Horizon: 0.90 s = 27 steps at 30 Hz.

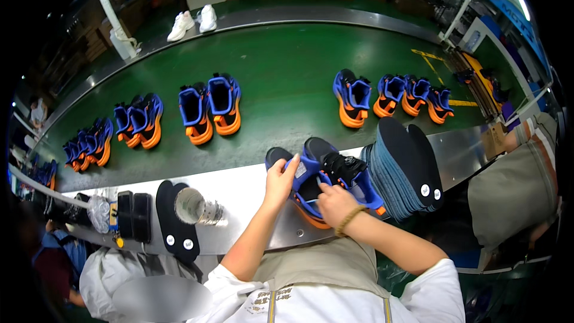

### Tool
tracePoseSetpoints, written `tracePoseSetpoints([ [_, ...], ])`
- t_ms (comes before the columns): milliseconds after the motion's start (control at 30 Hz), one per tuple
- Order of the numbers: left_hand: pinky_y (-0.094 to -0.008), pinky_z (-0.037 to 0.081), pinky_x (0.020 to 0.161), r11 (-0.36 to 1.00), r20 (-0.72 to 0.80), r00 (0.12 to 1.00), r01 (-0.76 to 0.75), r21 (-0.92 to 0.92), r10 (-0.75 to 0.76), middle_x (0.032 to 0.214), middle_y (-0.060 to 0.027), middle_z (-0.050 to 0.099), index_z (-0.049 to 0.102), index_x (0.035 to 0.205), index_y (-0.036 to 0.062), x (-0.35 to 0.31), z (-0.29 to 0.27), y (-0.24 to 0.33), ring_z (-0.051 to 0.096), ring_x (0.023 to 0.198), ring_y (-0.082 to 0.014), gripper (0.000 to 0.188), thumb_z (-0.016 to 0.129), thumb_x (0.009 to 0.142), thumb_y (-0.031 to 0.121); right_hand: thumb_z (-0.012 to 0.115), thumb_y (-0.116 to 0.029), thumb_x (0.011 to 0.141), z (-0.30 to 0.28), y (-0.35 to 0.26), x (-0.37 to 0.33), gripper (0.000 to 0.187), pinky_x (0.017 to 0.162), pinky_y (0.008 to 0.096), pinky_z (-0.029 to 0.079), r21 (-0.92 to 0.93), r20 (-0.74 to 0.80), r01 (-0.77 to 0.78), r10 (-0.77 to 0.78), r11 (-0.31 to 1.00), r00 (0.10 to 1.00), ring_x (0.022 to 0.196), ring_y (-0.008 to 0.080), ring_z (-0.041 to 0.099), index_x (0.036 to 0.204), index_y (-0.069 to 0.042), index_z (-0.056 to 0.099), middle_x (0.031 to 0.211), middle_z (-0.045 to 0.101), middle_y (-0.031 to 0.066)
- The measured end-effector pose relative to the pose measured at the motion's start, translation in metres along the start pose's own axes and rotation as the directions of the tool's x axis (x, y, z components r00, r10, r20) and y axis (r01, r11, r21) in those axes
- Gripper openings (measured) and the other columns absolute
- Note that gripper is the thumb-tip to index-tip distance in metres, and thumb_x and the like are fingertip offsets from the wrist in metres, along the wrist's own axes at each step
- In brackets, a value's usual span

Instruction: The person unboxes stacks of insoles, separates them, and inserts them one by one into shoes on an assembly line.

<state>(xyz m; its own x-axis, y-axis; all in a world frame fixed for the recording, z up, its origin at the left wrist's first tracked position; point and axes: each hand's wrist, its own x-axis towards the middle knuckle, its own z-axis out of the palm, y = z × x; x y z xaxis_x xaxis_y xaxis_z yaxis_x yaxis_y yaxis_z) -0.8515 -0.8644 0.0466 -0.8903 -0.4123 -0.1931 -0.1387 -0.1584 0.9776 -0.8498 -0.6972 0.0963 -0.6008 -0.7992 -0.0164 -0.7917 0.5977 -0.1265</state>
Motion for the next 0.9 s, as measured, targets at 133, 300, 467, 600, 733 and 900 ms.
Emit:
tracePoseSetpoints([
  [133,-0.0276,0.03,0.048,0.995,0.093,0.992,-0.093,0.03,0.089,0.057,0.0006,0.039,0.042,0.061,0.0027,-0.008,0.005,0.019,0.034,0.055,-0.0096,0.04,0.061,0.083,0.03,0.049,-0.024,0.082,-0.001,-0.01,0.013,0.025,0.076,0.0397,0.049,-0.02,0.167,-0.086,0.088,0.996,0.982,0.092,0.0308,0.056,0.09,-0.003,0.061,0.1,0.053,0.0185],
  [300,-0.0297,0.042,0.057,0.853,0.136,0.949,-0.315,0.417,0.284,0.071,-0.0117,0.055,0.059,0.088,-0.002,-0.029,-0.016,0.029,0.053,0.061,-0.0204,0.027,0.061,0.08,0.024,0.06,-0.042,0.072,-0.046,-0.015,0.006,0.043,0.081,0.0441,0.045,-0.011,0.361,-0.166,0.158,0.986,0.919,0.098,0.0392,0.051,0.095,-0.006,0.061,0.107,0.049,0.0276],
  [467,-0.0234,0.034,0.046,0.918,0.05,0.96,-0.277,0.285,0.274,0.057,-0.0018,0.049,0.057,0.084,-0.0011,-0.032,0.0,0.019,0.042,0.05,-0.0078,0.022,0.059,0.083,0.02,0.059,-0.021,0.068,-0.057,0.006,0.026,0.03,0.078,0.0393,0.048,0.085,0.639,-0.208,0.107,0.974,0.762,0.091,0.0306,0.06,0.093,-0.006,0.065,0.098,0.062,0.0171],
  [600,-0.021,0.026,0.044,0.963,0.136,0.971,-0.217,0.159,0.197,0.059,0.0056,0.043,0.049,0.071,0.0023,-0.021,-0.008,0.016,0.034,0.053,-0.0022,0.023,0.056,0.087,0.017,0.055,-0.011,0.07,-0.02,0.004,0.021,0.018,0.072,0.0408,0.049,0.009,0.43,0.011,-0.014,1.0,0.903,0.087,0.0326,0.061,0.082,-0.004,0.067,0.094,0.061,0.0182],
  [733,-0.0208,0.024,0.044,0.967,0.188,0.965,-0.212,0.14,0.184,0.057,0.0063,0.039,0.044,0.066,0.0046,-0.014,-0.008,0.009,0.032,0.054,-0.0017,0.027,0.056,0.087,0.017,0.05,-0.016,0.077,0.024,0.012,0.03,0.021,0.079,0.0357,0.046,0.067,0.295,0.092,-0.108,0.993,0.949,0.091,0.0277,0.055,0.085,-0.002,0.063,0.093,0.057,0.0142],
  [900,-0.0214,0.025,0.041,0.961,0.134,0.967,-0.237,0.143,0.218,0.053,0.0039,0.042,0.051,0.07,0.0008,-0.009,-0.003,0.002,0.033,0.049,-0.0021,0.023,0.059,0.085,0.017,0.048,-0.015,0.079,0.025,0.016,0.038,0.02,0.076,0.0339,0.047,-0.039,0.42,0.125,-0.098,0.991,0.902,0.087,0.0254,0.057,0.092,-0.003,0.058,0.088,0.059,0.0122],
])
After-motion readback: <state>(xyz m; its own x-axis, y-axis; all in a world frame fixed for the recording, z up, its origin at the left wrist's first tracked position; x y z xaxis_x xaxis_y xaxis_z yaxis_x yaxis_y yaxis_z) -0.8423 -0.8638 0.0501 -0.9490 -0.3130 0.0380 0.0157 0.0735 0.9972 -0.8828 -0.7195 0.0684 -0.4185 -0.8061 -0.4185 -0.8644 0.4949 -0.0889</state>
